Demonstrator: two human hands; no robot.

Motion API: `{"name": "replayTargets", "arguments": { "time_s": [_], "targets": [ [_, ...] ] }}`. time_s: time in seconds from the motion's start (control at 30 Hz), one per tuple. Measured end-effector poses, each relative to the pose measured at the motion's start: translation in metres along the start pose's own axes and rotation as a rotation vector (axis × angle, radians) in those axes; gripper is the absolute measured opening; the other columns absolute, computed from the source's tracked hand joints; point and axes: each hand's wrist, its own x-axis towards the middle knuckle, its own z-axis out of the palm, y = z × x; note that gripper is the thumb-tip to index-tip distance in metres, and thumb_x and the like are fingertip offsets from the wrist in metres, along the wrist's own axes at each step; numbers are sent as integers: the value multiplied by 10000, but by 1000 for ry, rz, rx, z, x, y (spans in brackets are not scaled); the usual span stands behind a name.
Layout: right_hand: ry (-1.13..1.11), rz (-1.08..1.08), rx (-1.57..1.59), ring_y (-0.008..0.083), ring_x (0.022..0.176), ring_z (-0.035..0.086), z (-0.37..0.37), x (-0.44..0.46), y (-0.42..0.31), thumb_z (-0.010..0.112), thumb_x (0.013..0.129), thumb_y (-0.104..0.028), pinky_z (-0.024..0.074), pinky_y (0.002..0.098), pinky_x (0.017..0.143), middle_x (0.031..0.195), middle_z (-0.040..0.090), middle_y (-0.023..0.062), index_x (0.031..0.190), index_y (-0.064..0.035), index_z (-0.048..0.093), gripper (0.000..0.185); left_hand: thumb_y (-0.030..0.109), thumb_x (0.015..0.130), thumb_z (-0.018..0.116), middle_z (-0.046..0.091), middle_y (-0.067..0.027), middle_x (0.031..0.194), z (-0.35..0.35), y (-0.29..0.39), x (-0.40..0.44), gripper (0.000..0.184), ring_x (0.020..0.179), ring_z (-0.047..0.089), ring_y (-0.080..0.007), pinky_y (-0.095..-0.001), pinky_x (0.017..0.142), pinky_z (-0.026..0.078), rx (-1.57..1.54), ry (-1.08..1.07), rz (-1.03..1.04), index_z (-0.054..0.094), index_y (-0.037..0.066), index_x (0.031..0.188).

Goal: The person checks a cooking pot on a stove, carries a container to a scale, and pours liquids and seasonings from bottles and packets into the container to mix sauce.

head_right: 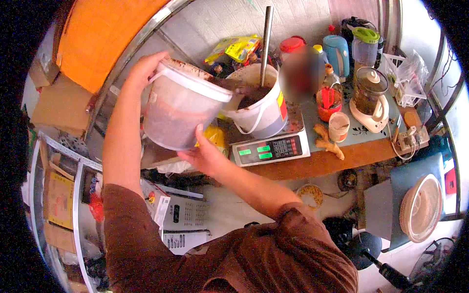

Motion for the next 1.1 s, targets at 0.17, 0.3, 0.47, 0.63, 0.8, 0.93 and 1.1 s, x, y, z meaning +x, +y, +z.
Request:
{"name": "replayTargets", "arguments": {
  "time_s": [0.17, 0.3, 0.47, 0.63, 0.8, 0.93, 1.1],
  "targets": [
    [37, -132, -206, 296, 1148, 457, 3, -9, -15, 502, 843, -571, 470, 391, 902, 1315, 390, 143, 1359, -116, 283, 721, 400, 723, 642, 634, -54, 828, -20, -31, 2, 338, 673, 560, -166, -282, 570, 447, -147, 8, -31, 637, 92, 862],
    [-35, -187, -251, 292, 1193, 438, 1, 1, -21, 458, 910, -477, 429, 417, 958, 1368, 351, 122, 1365, -91, 285, 621, 394, 712, 662, 624, -43, 821, -38, -44, 11, 324, 663, 551, -146, -279, 561, 429, -272, 7, -54, 639, 103, 852],
    [127, -314, -295, 332, 1062, 529, 14, -5, 2, 548, 862, -484, 495, 416, 861, 1357, 333, 151, 1364, -39, 201, 755, 394, 723, 648, 606, 4, 724, -44, -39, -4, 274, 615, 539, -122, -255, 510, 395, -307, 52, -22, 647, 141, 829],
    [104, -332, -338, 276, 903, 556, 13, -3, 14, 585, 838, -490, 512, 397, 813, 1320, 353, 146, 1357, -67, 205, 770, 364, 728, 641, 639, 4, 801, -47, -32, -41, 272, 692, 594, -112, -261, 561, 461, -259, 21, -21, 640, 133, 873],
    [108, -312, -346, 239, 868, 532, 6, 2, 23, 574, 846, -492, 516, 389, 790, 1285, 387, 135, 1355, -78, 209, 751, 359, 751, 620, 652, 3, 842, -53, -43, -37, 298, 727, 618, -107, -267, 576, 492, -257, 3, -29, 626, 112, 919],
    [111, -296, -308, 220, 857, 547, 2, 6, 25, 590, 842, -471, 533, 370, 703, 1240, 430, 113, 1352, -126, 195, 731, 360, 758, 619, 649, 0, 844, -55, -45, -33, 306, 701, 612, -111, -258, 536, 478, -234, -3, -45, 627, 107, 929],
    [17, -262, -201, 240, 920, 534, -1, 8, 23, 567, 847, -502, 520, 387, 760, 1256, 419, 112, 1352, -134, 199, 726, 389, 722, 648, 632, -37, 783, -33, -20, -27, 339, 642, 576, -156, -310, 508, 437, -180, -10, 5, 649, 87, 876]
  ]
}}
